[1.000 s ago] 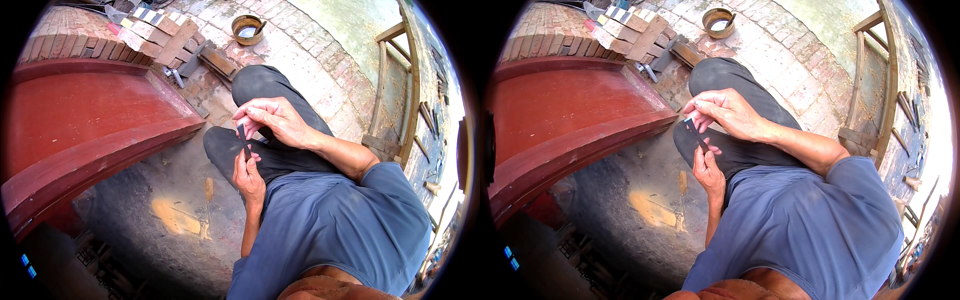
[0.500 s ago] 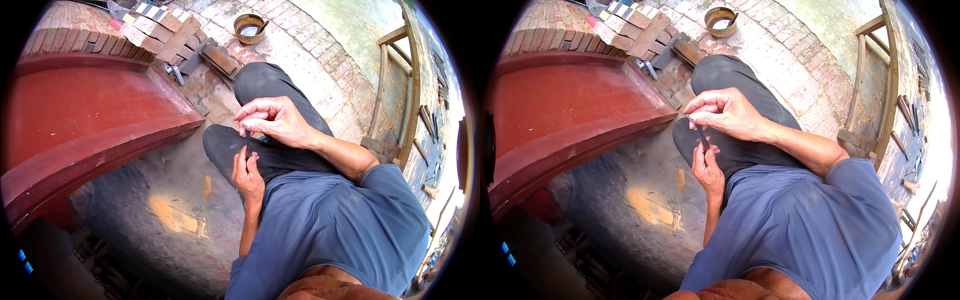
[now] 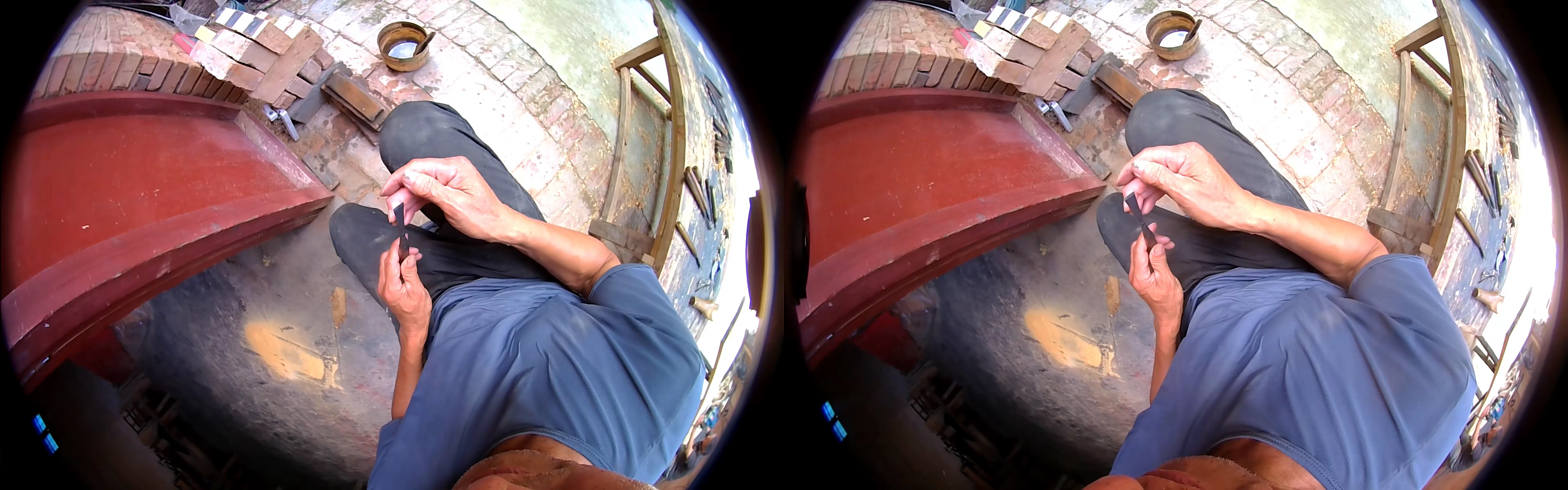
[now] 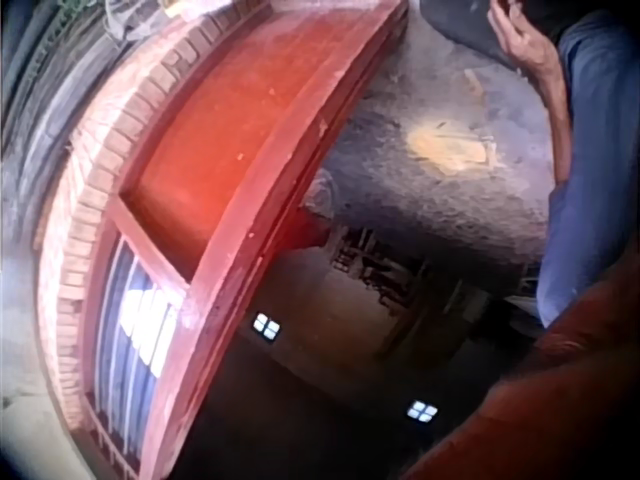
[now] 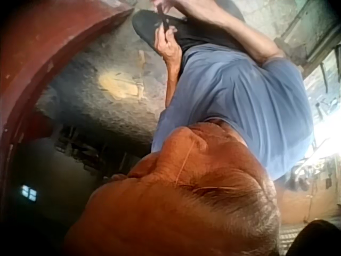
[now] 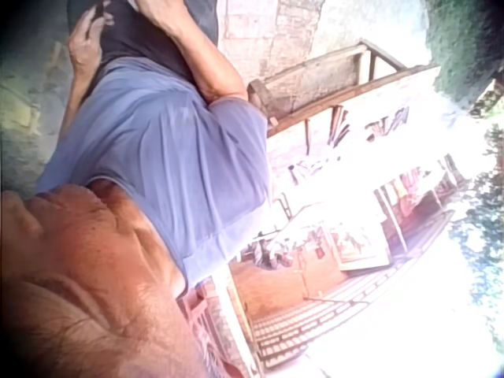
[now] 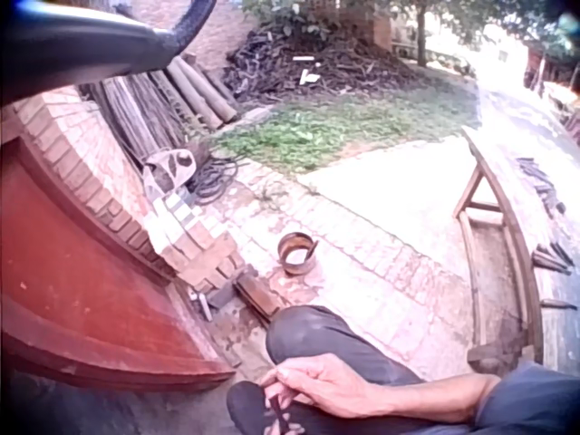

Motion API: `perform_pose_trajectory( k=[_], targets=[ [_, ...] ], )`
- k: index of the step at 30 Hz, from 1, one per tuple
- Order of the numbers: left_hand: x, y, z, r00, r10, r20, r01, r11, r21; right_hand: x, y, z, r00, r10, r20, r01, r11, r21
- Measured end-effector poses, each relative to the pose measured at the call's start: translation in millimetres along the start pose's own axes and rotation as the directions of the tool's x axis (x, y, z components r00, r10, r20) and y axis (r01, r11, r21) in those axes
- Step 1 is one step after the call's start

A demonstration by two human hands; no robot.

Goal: The person sits on the ground and sharpens a small metal tool by rubbing it against a sharpening stone. They repeatedly dip the tool into a small bowl of liquid and continue the sharpening motion. The person occasionally pauses to inspect the tool's edge before resuming the process.

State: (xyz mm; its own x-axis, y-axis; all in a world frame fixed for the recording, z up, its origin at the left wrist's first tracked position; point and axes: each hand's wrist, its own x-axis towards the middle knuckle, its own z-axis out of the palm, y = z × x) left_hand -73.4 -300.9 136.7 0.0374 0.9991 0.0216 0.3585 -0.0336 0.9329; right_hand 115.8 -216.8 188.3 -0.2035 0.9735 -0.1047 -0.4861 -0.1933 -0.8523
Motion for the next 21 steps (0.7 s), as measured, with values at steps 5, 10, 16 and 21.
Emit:
perform_pose_trajectory(
  k=[5, 10, 16, 21],
  targets=[
    [1.6, -1.9, 0.2, 1.0, 0.01, -0.012, -0.01, 1.0, 0.011, -1.5, 5.5, 0.3, 0.998, 0.028, 0.051, -0.029, 0.999, 0.029],
    [2.1, -2.4, 0.0, 1.0, 0.003, -0.006, -0.003, 1.0, 0.002, -1.4, 6.1, 0.5, 0.996, 0.039, 0.085, -0.037, 0.999, -0.026],
    [4.6, -4.1, 1.5, 1.0, 0.004, 0.01, -0.004, 1.0, 0.001, -0.6, 19.0, -2.2, 0.994, -0.024, 0.107, 0.028, 0.999, -0.035],
    [5.5, -7.3, 2.2, 1.0, 0.007, 0.002, -0.007, 1.0, -0.001, -1.8, 17.3, -1.0, 0.995, -0.037, 0.093, 0.049, 0.989, -0.139]
  ],
)
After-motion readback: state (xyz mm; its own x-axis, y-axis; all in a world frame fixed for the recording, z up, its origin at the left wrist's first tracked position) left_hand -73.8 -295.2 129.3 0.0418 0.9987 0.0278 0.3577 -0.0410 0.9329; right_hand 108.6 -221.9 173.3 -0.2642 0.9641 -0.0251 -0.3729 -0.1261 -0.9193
